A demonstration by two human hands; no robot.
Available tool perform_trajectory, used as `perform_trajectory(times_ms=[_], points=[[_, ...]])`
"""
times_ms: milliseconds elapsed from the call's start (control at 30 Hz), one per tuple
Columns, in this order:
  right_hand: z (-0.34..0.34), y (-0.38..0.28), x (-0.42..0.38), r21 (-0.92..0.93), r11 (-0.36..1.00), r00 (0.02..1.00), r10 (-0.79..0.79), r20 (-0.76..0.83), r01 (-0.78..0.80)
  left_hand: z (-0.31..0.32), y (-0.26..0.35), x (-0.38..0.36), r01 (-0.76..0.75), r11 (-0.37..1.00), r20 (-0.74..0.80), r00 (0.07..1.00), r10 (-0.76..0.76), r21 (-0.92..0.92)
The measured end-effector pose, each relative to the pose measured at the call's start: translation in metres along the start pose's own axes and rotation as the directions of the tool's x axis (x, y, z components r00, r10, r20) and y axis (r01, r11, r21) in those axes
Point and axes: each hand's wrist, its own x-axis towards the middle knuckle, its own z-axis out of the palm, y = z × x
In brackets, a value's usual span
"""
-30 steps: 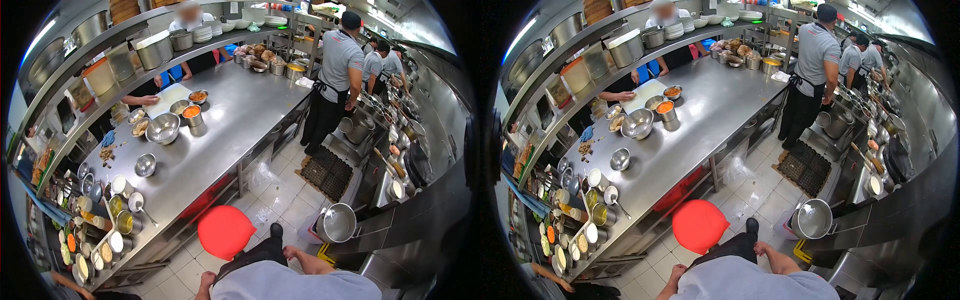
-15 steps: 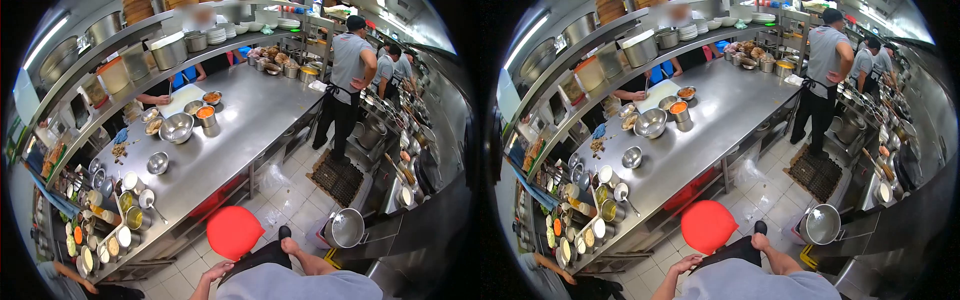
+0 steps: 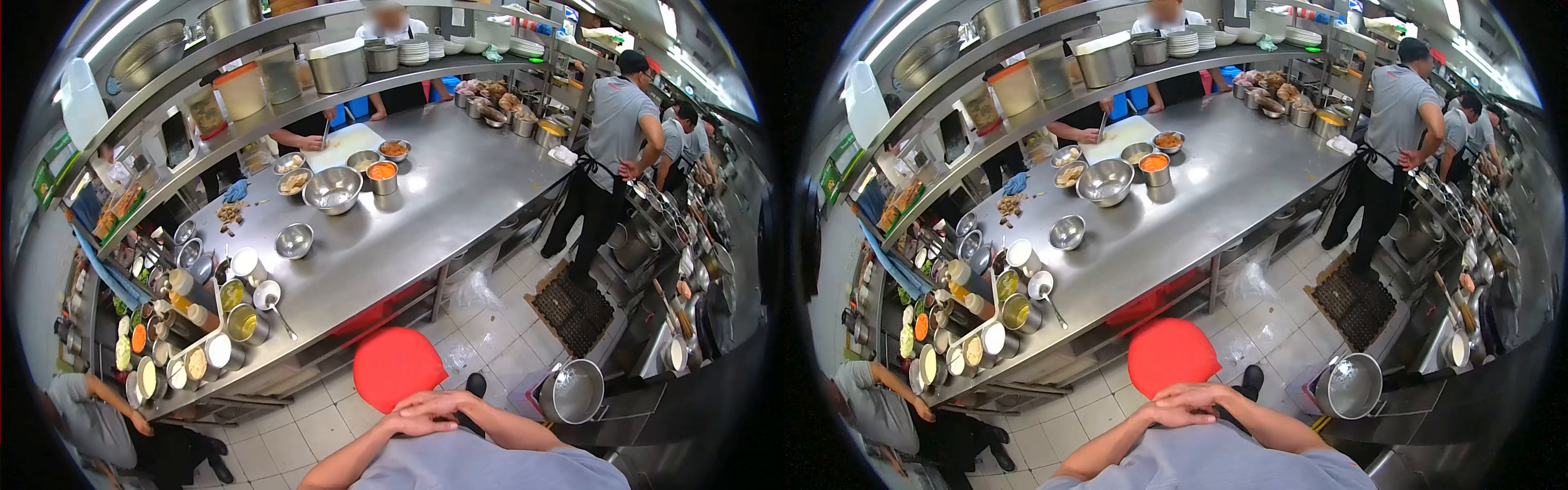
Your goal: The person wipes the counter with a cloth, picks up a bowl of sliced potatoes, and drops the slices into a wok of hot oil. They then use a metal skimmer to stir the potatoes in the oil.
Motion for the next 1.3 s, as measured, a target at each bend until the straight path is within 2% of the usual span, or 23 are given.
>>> perform_trajectory(times_ms=[33, 67, 100, 167, 233, 367, 500, 567, 633, 733, 800, 867, 900, 933, 967, 1000, 1033, 1067, 1167, 1200, 1233, 1267, 1300], points=[[0.0, -0.001, -0.006, -0.185, 0.982, 0.999, -0.033, 0.035, 0.039, -0.004, 0.021, -0.008, -0.222, 0.975, 0.089, 0.971, 0.224, -0.029], [0.003, -0.004, -0.01, -0.359, 0.93, 0.995, -0.058, 0.078, 0.082, -0.008, 0.041, -0.019, -0.134, 0.988, 0.165, 0.979, 0.12, 0.079], [0.004, -0.007, -0.013, -0.417, 0.902, 0.989, -0.059, 0.134, 0.11, -0.005, 0.04, -0.019, -0.133, 0.988, 0.16, 0.98, 0.119, 0.075], [0.003, -0.016, -0.012, -0.435, 0.893, 0.975, -0.021, 0.222, 0.118, 0.008, 0.036, -0.012, -0.293, 0.954, 0.057, 0.953, 0.296, -0.057], [0.002, -0.027, -0.007, -0.43, 0.896, 0.953, 0.025, 0.302, 0.113, 0.007, 0.069, -0.023, -0.358, 0.926, -0.06, 0.934, 0.353, -0.118], [0.006, -0.046, -0.001, -0.424, 0.897, 0.904, 0.071, 0.421, 0.127, 0.001, 0.102, -0.03, -0.398, 0.918, -0.021, 0.917, 0.397, -0.005], [0.012, -0.072, -0.004, -0.45, 0.879, 0.902, 0.056, 0.428, 0.159, -0.006, 0.134, -0.049, -0.459, 0.859, 0.047, 0.886, 0.461, 0.226], [0.011, -0.087, -0.007, -0.347, 0.918, 0.91, -0.034, 0.414, 0.193, -0.016, 0.155, -0.064, -0.457, 0.796, 0.088, 0.882, 0.463, 0.395], [0.01, -0.102, -0.013, -0.166, 0.955, 0.918, -0.175, 0.356, 0.247, -0.026, 0.168, -0.078, -0.435, 0.718, 0.12, 0.887, 0.447, 0.543], [0.015, -0.127, -0.02, 0.05, 0.937, 0.917, -0.349, 0.193, 0.346, -0.027, 0.156, -0.084, -0.387, 0.684, 0.107, 0.904, 0.415, 0.618], [0.024, -0.141, -0.021, 0.153, 0.897, 0.899, -0.429, 0.082, 0.414, -0.019, 0.131, -0.084, -0.232, 0.864, 0.004, 0.966, 0.258, 0.446], [0.04, -0.15, -0.01, 0.212, 0.875, 0.892, -0.451, 0.032, 0.435, -0.016, 0.121, -0.08, -0.287, 0.931, -0.023, 0.954, 0.299, 0.224], [0.05, -0.158, 0.008, 0.324, 0.567, 0.603, -0.797, -0.015, 0.757, -0.019, 0.125, -0.082, -0.371, 0.92, -0.007, 0.927, 0.375, 0.129], [0.058, -0.166, 0.025, 0.402, 0.14, 0.199, -0.974, -0.109, 0.905, -0.023, 0.129, -0.084, -0.46, 0.887, 0.026, 0.888, 0.459, 0.045], [0.061, -0.171, 0.03, 0.429, -0.307, -0.227, -0.947, -0.228, 0.849, -0.027, 0.133, -0.085, -0.539, 0.842, 0.065, 0.839, 0.54, -0.035], [0.044, -0.171, 0.009, 0.35, 0.226, 0.204, -0.974, 0.097, 0.909, -0.036, 0.14, -0.087, -0.609, 0.787, 0.117, 0.778, 0.618, -0.103], [0.042, -0.172, 0.004, 0.291, 0.291, 0.262, -0.956, 0.133, 0.912, -0.044, 0.146, -0.091, -0.659, 0.733, 0.168, 0.714, 0.68, -0.169], [0.042, -0.171, 0.001, 0.248, 0.306, 0.275, -0.949, 0.152, 0.919, -0.049, 0.152, -0.092, -0.691, 0.687, 0.221, 0.651, 0.727, -0.225], [0.047, -0.169, 0.0, 0.224, 0.216, 0.19, -0.973, 0.132, 0.95, -0.057, 0.161, -0.092, -0.722, 0.62, 0.309, 0.54, 0.783, -0.308], [0.048, -0.17, 0.005, 0.258, 0.133, 0.106, -0.988, 0.115, 0.957, -0.058, 0.161, -0.093, -0.727, 0.604, 0.306, 0.524, 0.795, -0.325], [0.056, -0.171, 0.017, 0.34, -0.049, -0.074, -0.995, 0.061, 0.939, -0.053, 0.154, -0.087, -0.728, 0.606, 0.299, 0.53, 0.794, -0.32], [0.068, -0.175, 0.044, 0.486, -0.469, -0.464, -0.875, -0.139, 0.738, -0.044, 0.143, -0.072, -0.758, 0.498, 0.201, 0.457, 0.866, -0.422], [0.079, -0.178, 0.063, 0.585, -0.697, -0.718, -0.646, -0.26, 0.415, -0.038, 0.138, -0.061, -0.775, 0.372, 0.092, 0.381, 0.92, -0.51]])
